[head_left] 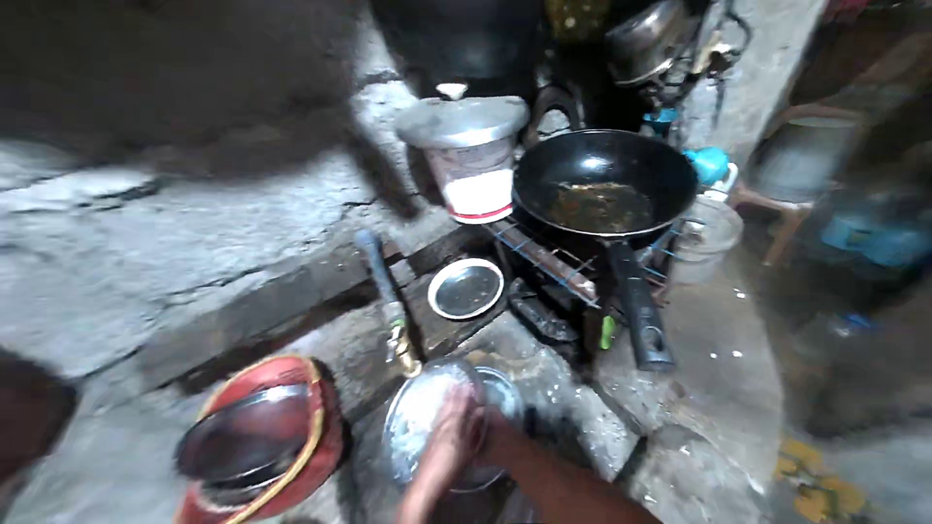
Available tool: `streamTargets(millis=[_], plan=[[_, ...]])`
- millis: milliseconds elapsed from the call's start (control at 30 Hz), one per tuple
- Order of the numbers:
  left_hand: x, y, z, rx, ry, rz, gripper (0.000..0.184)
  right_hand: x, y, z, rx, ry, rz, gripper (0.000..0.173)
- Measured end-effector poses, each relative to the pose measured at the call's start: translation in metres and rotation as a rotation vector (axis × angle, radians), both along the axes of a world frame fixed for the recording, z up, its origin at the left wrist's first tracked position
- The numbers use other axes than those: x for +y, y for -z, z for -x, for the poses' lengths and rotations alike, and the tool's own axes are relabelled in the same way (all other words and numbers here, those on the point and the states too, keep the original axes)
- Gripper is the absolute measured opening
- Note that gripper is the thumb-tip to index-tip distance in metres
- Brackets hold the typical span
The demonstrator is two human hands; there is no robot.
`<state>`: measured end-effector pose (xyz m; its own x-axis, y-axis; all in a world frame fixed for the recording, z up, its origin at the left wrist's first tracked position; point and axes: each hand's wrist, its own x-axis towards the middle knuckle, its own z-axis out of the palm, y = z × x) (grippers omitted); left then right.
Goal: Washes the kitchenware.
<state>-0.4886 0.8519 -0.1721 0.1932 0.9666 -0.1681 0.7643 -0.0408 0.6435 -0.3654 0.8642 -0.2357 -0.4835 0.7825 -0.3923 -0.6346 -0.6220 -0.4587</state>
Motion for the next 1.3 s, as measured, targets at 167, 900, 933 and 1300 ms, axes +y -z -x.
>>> streamTargets(millis=[167,900,933,1300], plan=[[-0.025,0.000,0.020,0.074,0.026,-0.067,0.054,0.010,-0.024,-0.023,-0.076,0.071,0.008,0.040],[-0.010,0.058,-0.019,-0.682,-0.722,0.157,0.034,0.043,-0.071,-0.066,-0.621,-0.237,-0.256,0.038],[-0.009,0.059,-0.026,-0.736,-0.710,0.166,0.031,0.041,-0.082,-0.067,-0.724,-0.250,-0.335,0.036],[-0.009,0.054,-0.024,0.080,-0.364,0.112,0.041,0.002,-0.117,-0.146,-1.414,-0.322,-0.919,0.047]])
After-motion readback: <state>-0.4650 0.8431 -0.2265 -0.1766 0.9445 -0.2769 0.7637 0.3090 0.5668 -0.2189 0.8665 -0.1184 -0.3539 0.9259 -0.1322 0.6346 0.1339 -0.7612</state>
